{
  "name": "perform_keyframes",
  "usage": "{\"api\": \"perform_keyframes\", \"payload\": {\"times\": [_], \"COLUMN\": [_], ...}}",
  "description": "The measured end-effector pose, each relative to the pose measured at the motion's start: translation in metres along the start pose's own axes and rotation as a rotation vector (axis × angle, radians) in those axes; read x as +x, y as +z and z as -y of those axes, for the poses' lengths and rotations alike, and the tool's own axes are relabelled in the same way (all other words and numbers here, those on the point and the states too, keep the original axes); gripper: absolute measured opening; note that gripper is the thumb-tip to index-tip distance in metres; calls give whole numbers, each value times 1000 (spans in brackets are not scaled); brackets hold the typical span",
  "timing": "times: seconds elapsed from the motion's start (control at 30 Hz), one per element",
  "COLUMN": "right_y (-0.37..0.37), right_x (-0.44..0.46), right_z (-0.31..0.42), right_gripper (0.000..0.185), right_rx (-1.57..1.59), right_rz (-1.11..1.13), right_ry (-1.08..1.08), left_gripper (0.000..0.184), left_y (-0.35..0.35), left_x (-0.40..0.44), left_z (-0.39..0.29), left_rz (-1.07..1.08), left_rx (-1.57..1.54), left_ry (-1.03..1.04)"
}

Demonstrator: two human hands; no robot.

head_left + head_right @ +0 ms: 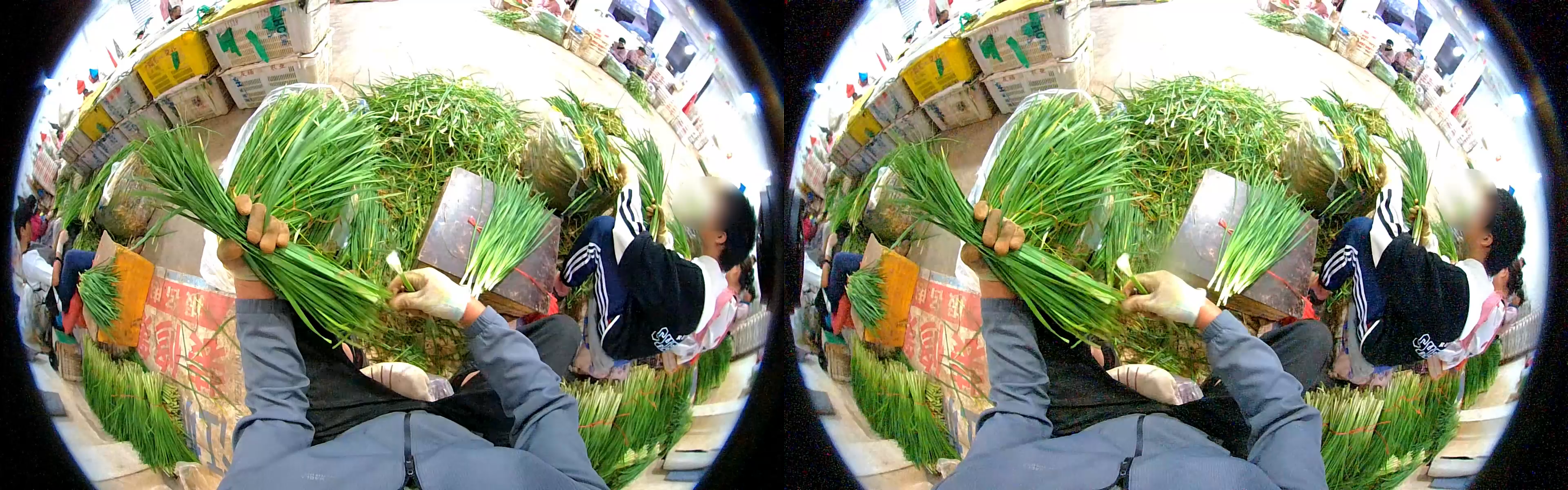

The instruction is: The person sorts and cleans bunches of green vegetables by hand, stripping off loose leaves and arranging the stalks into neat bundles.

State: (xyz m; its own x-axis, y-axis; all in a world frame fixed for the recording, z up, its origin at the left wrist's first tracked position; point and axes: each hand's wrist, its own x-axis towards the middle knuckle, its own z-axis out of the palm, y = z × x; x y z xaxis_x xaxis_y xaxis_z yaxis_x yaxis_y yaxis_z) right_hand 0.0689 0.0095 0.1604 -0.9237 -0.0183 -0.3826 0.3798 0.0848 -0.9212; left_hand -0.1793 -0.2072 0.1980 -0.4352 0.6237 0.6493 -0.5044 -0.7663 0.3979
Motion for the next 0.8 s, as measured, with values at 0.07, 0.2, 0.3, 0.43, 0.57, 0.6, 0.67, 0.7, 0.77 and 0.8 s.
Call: {"api": "perform_keyframes", "payload": {"times": [0.07,0.2,0.3,0.43,0.57,0.6,0.67,0.7,0.77,0.8], "right_y": [-13,-45,-22,-67,-148,-148,-123,-105,-73,-59], "right_x": [4,30,34,43,64,59,46,39,36,34], "right_z": [-21,-115,-146,-10,107,127,139,131,79,54], "right_gripper": [21,39,39,47,55,75,76,75,71,65], "right_rx": [-92,-1184,-1109,-1291,-1523,-1317,-1004,-864,-783,-687], "right_rz": [-16,267,511,205,-886,-998,-735,-587,-375,-332], "right_ry": [-52,295,298,332,-61,-152,-145,-186,-271,-238], "left_gripper": [51,51,56,61,63,60,57,56,54,54], "left_y": [5,3,2,-5,-24,-27,-32,-32,-37,-41], "left_x": [-2,0,3,10,13,14,20,22,25,27], "left_z": [0,-10,-11,-7,-2,-1,-3,-3,-1,-3], "left_rz": [-8,37,82,-38,-329,-368,-403,-432,-462,-456], "left_rx": [-22,-64,-127,-101,49,86,117,100,71,89], "left_ry": [39,92,147,132,179,196,220,223,235,234]}}
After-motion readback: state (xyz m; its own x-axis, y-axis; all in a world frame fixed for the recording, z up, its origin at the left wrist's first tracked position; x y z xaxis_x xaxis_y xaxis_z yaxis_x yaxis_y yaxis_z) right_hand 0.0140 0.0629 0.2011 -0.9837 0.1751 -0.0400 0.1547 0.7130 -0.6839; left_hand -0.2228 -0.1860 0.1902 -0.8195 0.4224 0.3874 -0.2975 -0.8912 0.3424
